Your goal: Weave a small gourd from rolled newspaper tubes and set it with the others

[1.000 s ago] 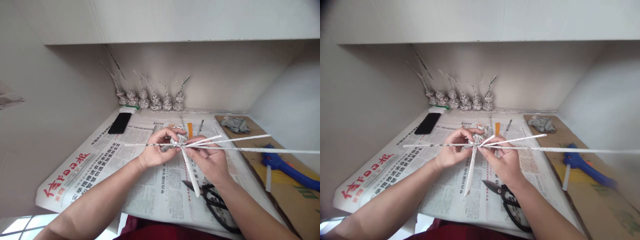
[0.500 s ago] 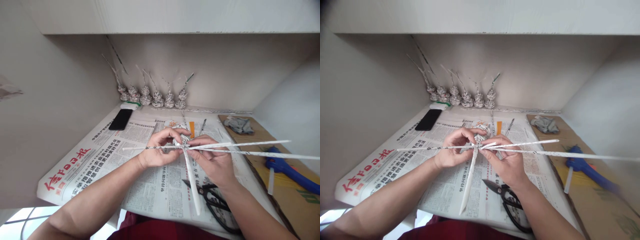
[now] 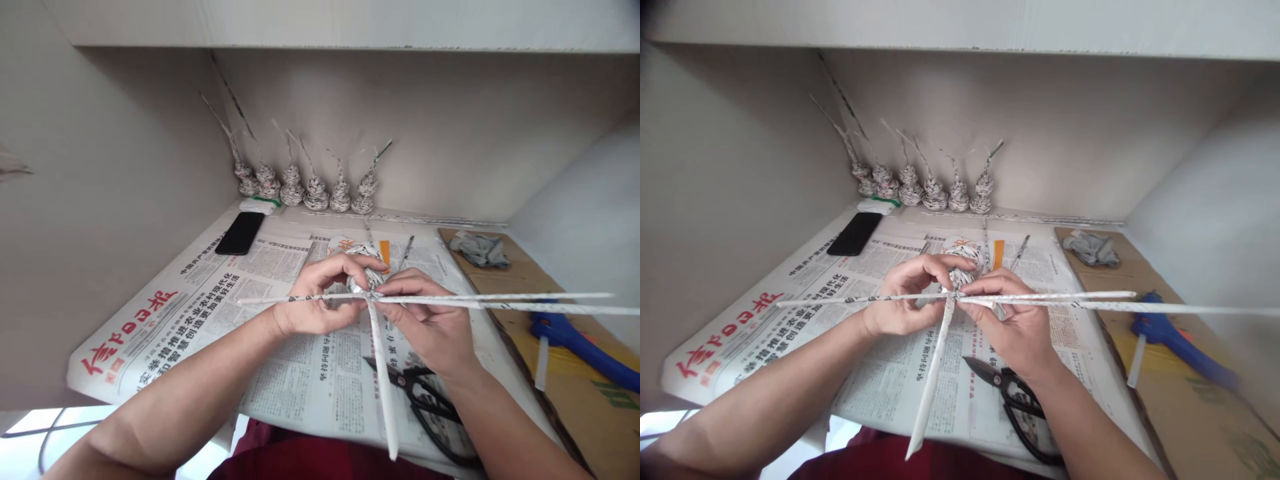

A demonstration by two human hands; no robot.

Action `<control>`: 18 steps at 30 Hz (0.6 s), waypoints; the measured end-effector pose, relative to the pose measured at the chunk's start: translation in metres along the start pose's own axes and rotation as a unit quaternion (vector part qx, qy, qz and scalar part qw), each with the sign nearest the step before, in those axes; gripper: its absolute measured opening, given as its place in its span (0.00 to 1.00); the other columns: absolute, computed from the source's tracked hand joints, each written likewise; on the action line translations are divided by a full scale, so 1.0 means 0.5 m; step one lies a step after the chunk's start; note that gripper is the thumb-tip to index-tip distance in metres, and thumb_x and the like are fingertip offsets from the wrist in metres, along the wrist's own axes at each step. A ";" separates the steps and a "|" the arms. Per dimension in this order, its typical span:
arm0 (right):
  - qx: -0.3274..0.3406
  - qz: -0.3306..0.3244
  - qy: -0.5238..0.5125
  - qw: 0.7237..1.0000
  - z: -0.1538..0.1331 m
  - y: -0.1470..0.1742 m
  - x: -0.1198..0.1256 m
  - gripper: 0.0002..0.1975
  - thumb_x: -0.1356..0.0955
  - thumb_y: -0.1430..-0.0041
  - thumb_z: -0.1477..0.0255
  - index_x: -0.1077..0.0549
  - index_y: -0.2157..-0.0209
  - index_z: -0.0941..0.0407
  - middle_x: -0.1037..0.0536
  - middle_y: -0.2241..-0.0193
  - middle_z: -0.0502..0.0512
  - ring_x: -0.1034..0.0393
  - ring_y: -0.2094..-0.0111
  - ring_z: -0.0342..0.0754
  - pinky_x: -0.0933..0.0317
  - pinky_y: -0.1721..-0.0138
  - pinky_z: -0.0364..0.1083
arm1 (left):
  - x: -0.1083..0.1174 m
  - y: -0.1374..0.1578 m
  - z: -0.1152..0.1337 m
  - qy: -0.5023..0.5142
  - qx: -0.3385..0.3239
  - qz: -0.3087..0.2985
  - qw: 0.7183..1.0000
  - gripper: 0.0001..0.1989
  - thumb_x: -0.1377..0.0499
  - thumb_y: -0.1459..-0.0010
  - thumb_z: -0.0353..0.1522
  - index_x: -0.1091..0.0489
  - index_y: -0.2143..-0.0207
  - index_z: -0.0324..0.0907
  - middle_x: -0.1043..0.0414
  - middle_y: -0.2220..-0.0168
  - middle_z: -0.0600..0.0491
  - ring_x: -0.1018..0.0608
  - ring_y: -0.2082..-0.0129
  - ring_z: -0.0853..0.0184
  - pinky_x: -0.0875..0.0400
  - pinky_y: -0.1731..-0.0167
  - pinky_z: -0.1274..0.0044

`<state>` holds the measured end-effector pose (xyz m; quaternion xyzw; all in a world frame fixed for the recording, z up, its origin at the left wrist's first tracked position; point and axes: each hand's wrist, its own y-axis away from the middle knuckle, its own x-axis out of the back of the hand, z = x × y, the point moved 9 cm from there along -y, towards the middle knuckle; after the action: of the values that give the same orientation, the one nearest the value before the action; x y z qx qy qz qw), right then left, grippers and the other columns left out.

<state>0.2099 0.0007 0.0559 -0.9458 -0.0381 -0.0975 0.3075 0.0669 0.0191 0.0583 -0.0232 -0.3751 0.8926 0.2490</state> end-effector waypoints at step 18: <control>-0.046 0.014 0.013 0.999 0.036 0.014 -0.002 0.01 0.27 0.43 0.72 0.22 0.68 0.52 0.23 0.68 0.52 0.27 0.64 0.49 0.33 0.62 0.51 | -0.016 0.012 -0.053 0.047 0.119 -0.008 0.992 0.09 0.35 0.44 0.27 0.31 0.61 0.39 0.26 0.47 0.40 0.22 0.47 0.57 0.28 0.49 0.68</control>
<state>0.2126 0.0059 0.0374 -0.9580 -0.0162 -0.1066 0.2659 0.0774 0.0295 0.0340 -0.0319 -0.2539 0.9270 0.2743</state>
